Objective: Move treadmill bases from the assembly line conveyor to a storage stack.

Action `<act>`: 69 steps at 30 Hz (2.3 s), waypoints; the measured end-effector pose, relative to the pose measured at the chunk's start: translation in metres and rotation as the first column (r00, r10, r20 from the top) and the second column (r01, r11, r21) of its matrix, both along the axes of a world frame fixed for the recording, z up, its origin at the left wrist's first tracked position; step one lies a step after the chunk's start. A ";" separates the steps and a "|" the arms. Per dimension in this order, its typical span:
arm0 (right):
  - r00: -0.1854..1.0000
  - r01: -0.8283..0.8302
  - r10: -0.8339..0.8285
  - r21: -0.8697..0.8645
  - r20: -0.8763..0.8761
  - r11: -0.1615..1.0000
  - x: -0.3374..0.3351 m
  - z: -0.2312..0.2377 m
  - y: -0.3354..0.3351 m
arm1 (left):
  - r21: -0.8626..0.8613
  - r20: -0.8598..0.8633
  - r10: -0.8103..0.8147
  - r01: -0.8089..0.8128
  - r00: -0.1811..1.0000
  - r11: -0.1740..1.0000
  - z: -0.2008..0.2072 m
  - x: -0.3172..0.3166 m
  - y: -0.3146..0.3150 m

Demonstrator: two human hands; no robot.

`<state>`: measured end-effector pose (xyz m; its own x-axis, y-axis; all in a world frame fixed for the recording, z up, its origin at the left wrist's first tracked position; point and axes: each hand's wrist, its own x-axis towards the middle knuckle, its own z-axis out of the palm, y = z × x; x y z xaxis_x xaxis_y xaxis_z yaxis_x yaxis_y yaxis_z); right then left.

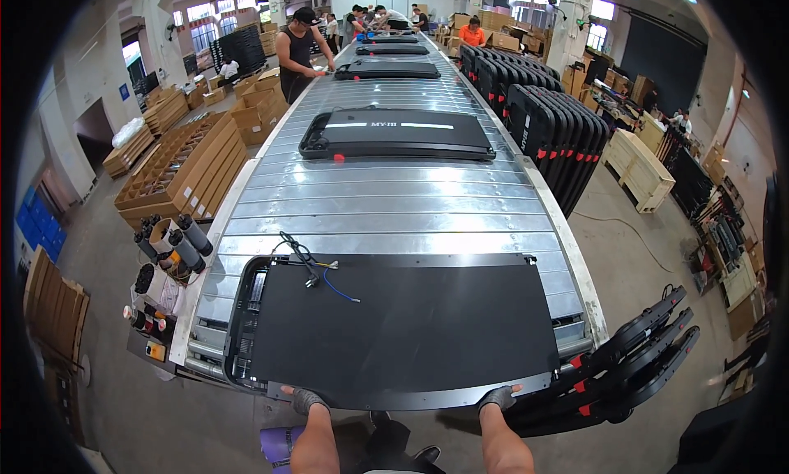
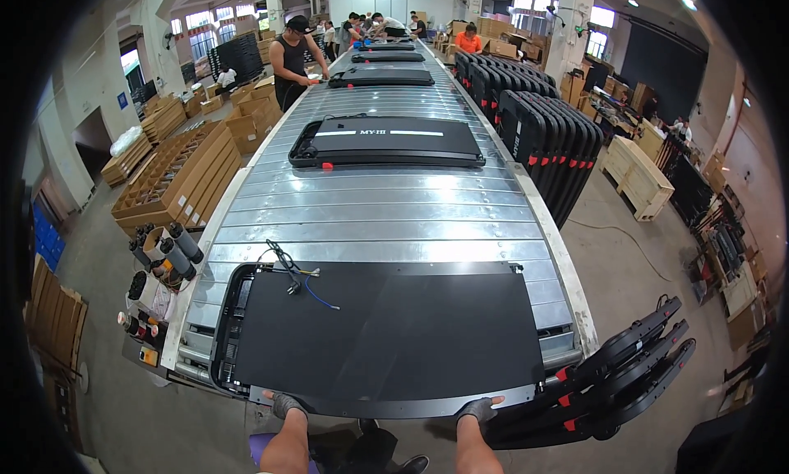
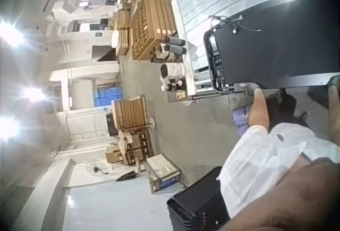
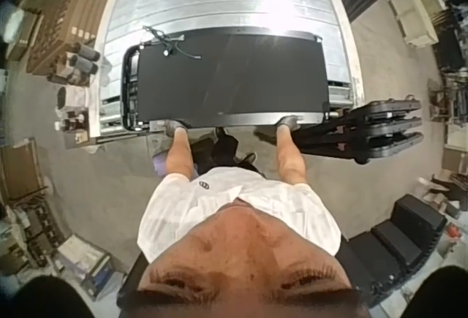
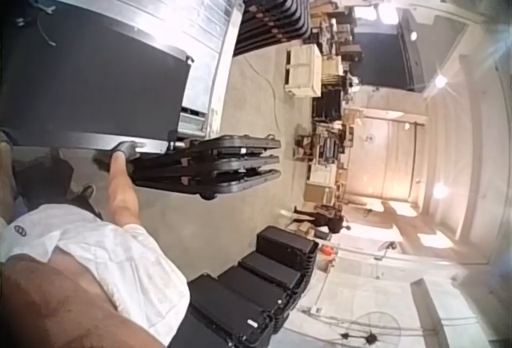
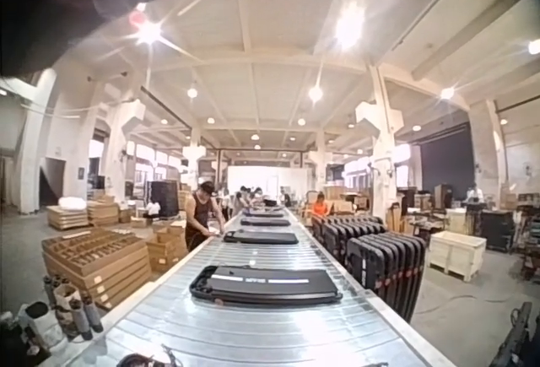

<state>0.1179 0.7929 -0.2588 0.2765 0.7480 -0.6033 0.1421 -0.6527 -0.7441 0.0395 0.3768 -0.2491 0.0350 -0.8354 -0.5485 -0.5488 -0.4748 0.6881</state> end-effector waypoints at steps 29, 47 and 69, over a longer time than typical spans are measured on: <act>0.986 -0.102 0.098 -0.019 -0.137 0.995 0.015 -0.060 0.028 | 0.645 -0.697 0.229 0.455 0.680 0.614 -0.026 0.039 -0.013; 0.964 -0.157 0.140 -0.061 -0.226 0.986 0.026 -0.042 -0.018 | 0.619 -0.500 0.059 0.309 0.864 0.722 -0.110 0.087 -0.054; 0.998 -0.048 0.050 -0.038 0.036 0.998 -0.027 -0.009 -0.049 | 0.635 -0.746 0.315 0.769 0.587 0.071 -0.037 0.022 -0.047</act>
<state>0.0908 0.7438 -0.2679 0.2625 0.7386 -0.6209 0.2013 -0.6712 -0.7134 0.0618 0.3299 -0.2861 -0.7609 0.4708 -0.4465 -0.5130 -0.8578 -0.0303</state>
